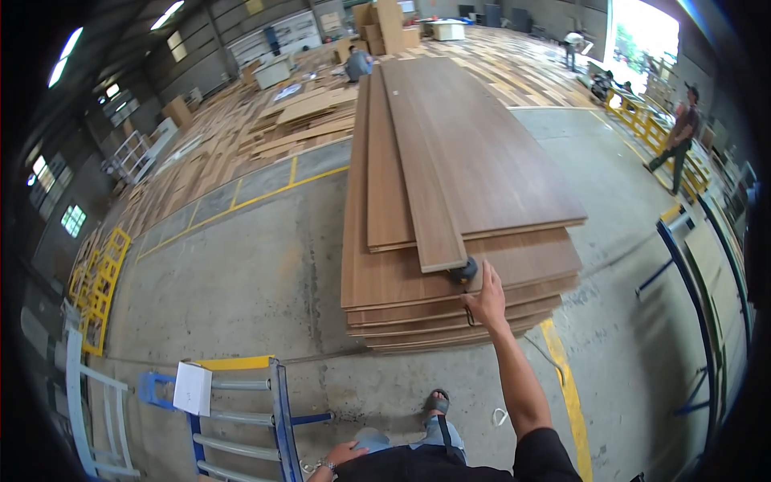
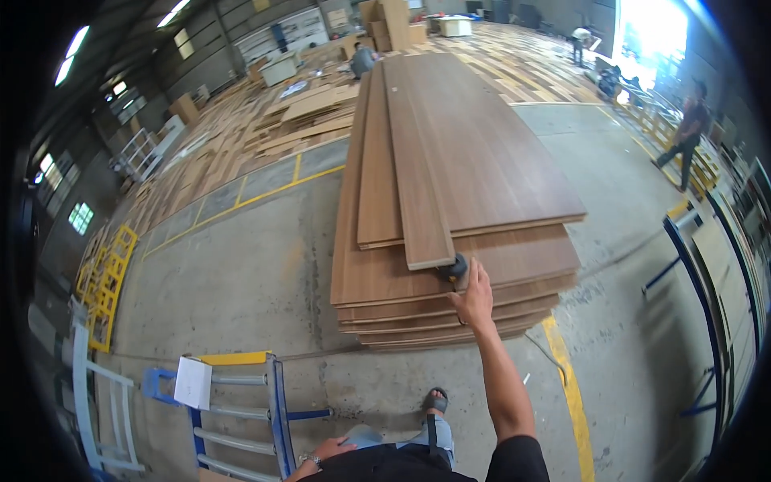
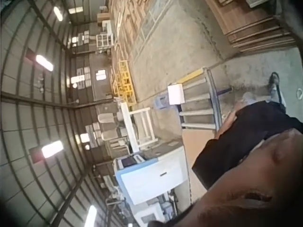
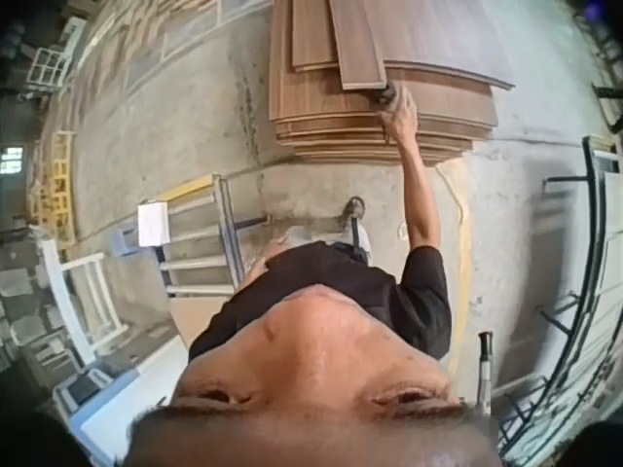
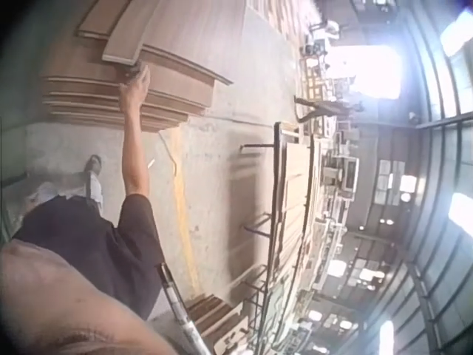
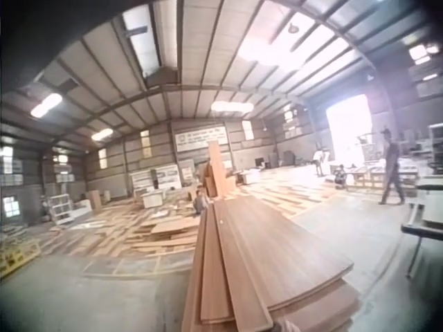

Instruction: Measuring large wood panels with a tape measure, marking them with a pen, and then moving and stacking them.

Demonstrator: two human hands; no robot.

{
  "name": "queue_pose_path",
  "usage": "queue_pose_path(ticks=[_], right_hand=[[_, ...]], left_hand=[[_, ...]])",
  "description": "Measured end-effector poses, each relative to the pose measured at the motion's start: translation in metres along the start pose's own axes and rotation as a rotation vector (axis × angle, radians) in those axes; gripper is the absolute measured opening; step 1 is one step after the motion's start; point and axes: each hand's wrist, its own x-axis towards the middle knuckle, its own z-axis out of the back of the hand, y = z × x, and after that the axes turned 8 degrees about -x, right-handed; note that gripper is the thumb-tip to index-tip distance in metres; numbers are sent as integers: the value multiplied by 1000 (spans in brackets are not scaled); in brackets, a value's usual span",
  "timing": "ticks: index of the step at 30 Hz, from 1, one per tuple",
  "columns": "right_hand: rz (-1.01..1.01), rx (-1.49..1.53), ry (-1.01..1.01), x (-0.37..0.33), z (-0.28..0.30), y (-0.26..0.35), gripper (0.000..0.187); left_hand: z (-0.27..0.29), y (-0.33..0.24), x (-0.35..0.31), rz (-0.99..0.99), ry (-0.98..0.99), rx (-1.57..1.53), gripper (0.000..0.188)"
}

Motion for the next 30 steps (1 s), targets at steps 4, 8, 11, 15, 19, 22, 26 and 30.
queue_pose_path(ticks=[4, 8, 11, 15, 19, 22, 26, 30], right_hand=[[-38, 12, 73, 65, -57, -10, 89], [-15, -232, 35, 58, -75, 3, 74], [-161, -157, 44, -1, -49, -4, 59], [-762, 558, 355, -82, -17, 38, 36], [-768, 865, 397, -106, -45, 146, 38], [-357, 403, 558, -86, -59, 228, 44], [86, 57, 3, -30, -4, 299, 44], [399, -84, -845, -4, 125, 388, 55]], left_hand=[[1, -34, 34, 59, 14, 27, 93], [20, -34, 74, 56, 51, 56, 96], [71, -75, 96, 19, 53, -32, 87], [122, -144, 106, -127, 40, -342, 65], [190, -229, 134, -457, 556, -794, 59], [251, -299, 121, -580, 692, -845, 69], [321, -321, 155, -598, 639, -711, 53], [343, -340, 176, -684, 359, -491, 55]])
